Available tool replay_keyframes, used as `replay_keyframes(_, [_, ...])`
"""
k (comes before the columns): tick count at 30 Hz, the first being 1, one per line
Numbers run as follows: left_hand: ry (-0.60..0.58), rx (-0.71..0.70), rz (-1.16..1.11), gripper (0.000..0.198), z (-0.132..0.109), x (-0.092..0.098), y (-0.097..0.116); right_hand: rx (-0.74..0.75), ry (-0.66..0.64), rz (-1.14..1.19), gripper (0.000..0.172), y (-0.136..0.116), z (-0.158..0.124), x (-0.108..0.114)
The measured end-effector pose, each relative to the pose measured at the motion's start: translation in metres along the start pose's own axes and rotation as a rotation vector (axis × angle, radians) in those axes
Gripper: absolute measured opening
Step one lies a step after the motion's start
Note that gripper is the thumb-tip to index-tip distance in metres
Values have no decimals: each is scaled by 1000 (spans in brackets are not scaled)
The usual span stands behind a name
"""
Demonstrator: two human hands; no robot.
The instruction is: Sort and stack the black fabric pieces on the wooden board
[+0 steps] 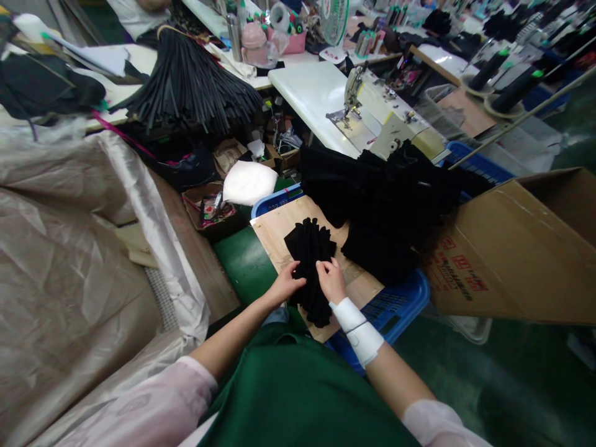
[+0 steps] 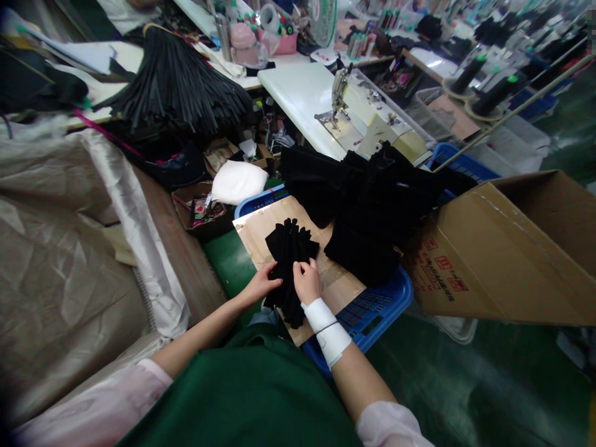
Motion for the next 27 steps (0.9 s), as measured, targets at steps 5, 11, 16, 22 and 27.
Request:
replay_keyframes(5, [51, -7, 70, 55, -2, -4, -2, 18, -4, -44, 40, -5, -2, 1])
replay_keyframes(11, [26, 42, -70, 50, 0, 0, -7, 29, -2, -9, 29, 2, 1, 0])
replay_keyframes(16, [5, 3, -193, 57, 6, 12, -5, 22, 42, -3, 26, 18, 6, 3])
replay_keyframes(22, [62, -76, 13, 61, 11, 28, 1, -1, 116, 34, 26, 25, 7, 7])
replay_keyframes(27, [61, -182, 325, 63, 0, 15, 5, 51, 72, 60, 27, 13, 0, 3])
Point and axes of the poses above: each hand's wrist, its own z-axis towards the middle knuckle, its own x-axis out of the back of the hand, y = z × x, the point moved 3 cm from there along z, towards the middle knuckle, and after that the axes turned 14 degrees about y, right-handed, at the moved point
